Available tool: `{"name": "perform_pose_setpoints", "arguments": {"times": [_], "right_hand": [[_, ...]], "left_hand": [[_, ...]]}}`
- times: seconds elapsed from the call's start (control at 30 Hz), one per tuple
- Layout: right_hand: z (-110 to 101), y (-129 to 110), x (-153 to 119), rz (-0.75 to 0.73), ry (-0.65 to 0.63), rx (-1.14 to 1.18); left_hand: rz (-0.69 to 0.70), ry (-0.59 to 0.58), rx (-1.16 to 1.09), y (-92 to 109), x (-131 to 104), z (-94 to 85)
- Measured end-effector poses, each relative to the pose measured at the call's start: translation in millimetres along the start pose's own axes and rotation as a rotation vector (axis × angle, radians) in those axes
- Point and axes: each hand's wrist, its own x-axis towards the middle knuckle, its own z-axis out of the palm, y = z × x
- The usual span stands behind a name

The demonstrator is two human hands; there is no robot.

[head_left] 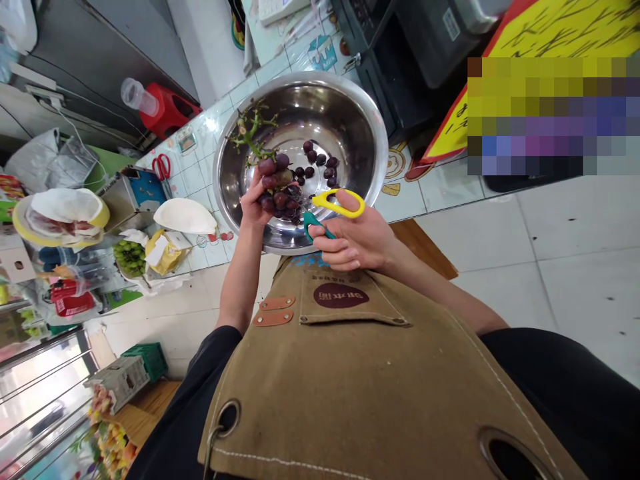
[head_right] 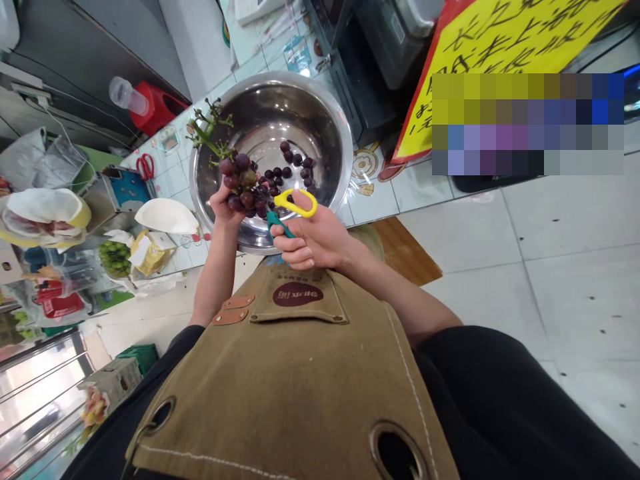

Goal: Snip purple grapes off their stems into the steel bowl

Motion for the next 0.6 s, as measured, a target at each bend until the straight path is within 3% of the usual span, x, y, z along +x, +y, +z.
{"name": "perform_pose_setpoints", "arguments": {"times": [0.17, 0.3, 0.6], "right_hand": [[1.2, -4.4, 4.0, -0.053, -0.025, 0.136], [5.2, -5.2, 5.3, -0.115, 0.019, 0.212], [6.8, -5.6, 8.4, -0.156, 0.059, 0.199]], "left_hand": [[-0.036, 0.027, -0.066, 4.9, -8.1, 13.2], [-0.029, 0.026, 0.003, 4.7, -9.0, 17.2], [-0.023, -0.001, 0.05, 1.7, -5.5, 21.4]]}}
